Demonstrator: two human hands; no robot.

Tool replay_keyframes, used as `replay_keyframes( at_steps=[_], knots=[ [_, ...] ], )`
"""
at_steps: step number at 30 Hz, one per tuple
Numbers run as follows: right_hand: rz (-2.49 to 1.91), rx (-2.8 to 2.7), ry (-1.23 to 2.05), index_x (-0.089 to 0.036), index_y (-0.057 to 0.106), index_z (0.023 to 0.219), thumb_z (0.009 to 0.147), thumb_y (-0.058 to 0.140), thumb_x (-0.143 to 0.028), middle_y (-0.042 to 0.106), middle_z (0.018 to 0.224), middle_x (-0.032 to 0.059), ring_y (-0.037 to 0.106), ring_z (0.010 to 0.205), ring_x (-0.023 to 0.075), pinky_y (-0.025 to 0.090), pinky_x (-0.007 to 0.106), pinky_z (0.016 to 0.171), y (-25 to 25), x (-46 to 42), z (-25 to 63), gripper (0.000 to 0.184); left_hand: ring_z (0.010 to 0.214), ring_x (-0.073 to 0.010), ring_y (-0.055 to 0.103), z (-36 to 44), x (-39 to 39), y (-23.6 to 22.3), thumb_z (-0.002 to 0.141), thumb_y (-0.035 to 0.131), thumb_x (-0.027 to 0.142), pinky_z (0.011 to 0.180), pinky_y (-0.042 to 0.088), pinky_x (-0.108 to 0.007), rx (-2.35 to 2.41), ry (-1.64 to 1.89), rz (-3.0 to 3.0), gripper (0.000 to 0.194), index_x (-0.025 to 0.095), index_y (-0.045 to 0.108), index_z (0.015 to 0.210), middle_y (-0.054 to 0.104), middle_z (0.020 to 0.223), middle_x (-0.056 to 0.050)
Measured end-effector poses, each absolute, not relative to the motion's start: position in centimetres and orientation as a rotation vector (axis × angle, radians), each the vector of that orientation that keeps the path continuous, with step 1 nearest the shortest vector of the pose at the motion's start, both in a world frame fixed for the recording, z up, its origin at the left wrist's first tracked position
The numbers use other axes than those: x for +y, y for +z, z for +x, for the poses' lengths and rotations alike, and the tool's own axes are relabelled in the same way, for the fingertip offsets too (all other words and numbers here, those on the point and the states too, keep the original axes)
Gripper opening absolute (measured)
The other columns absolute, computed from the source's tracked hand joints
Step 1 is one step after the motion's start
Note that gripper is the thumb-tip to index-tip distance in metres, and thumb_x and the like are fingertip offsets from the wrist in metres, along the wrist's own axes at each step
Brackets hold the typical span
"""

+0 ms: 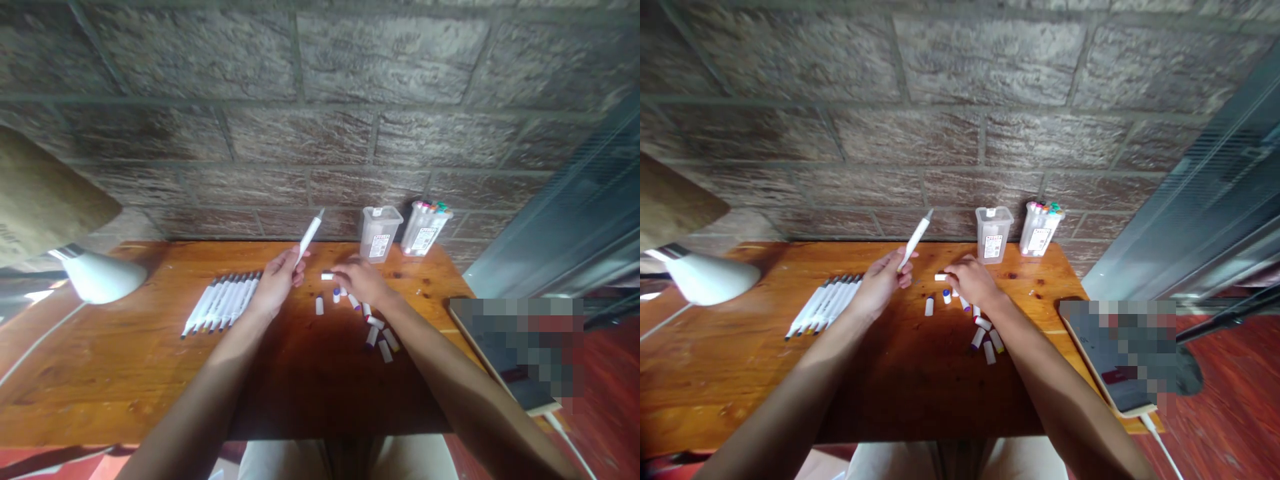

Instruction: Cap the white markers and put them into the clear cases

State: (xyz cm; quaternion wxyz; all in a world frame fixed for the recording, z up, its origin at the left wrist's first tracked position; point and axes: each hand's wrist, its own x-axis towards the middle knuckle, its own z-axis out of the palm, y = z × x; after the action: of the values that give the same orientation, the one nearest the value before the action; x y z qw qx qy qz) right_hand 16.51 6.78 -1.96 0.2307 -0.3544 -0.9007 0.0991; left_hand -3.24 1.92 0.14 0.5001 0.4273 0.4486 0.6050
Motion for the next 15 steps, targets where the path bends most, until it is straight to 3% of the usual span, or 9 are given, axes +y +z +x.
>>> replay_keyframes(
  at_steps=[7,11,15],
  knots=[
    [-1.129,-2.513,0.301,-0.025,0.079,0.095,0.089,0.067,-0.027,0.075,0.084,0.0061,0.064,0.085,0.0199,0.045,0.029,0.081,-1.8,6.6,16.5,0.013,0.05,-0.0063,0.038,-3.7,1.8,-0.2,0.081,0.068,0.054,0.05,0.031,-0.021,1.182,1.295,1.208,0.042,0.013,0.065,0.083,0.048,0.06,0.004],
    [-1.123,-2.478,0.263,-0.023,0.078,0.094,0.088,0.066,-0.022,0.074,0.086,0.0081,0.064,0.088,0.0217,0.046,0.031,0.082,-1.9,6.5,16.2,0.013,0.053,-0.007,0.04,-3.9,1.9,-0.3,0.086,0.064,0.05,0.053,0.033,-0.022,1.193,1.28,1.357,0.037,0.015,0.06,0.074,0.049,0.061,0.004],
    [-1.071,-2.311,0.289,-0.02,0.075,0.096,0.088,0.062,-0.017,0.073,0.089,0.0074,0.065,0.086,0.0199,0.048,0.031,0.083,-1.4,6.7,17.3,0.016,0.055,-0.0078,0.041,-4.3,2.0,-0.2,0.084,0.067,0.048,0.054,0.033,-0.022,1.23,1.293,1.382,0.034,0.015,0.064,0.08,0.05,0.062,0.004]
  ],
)
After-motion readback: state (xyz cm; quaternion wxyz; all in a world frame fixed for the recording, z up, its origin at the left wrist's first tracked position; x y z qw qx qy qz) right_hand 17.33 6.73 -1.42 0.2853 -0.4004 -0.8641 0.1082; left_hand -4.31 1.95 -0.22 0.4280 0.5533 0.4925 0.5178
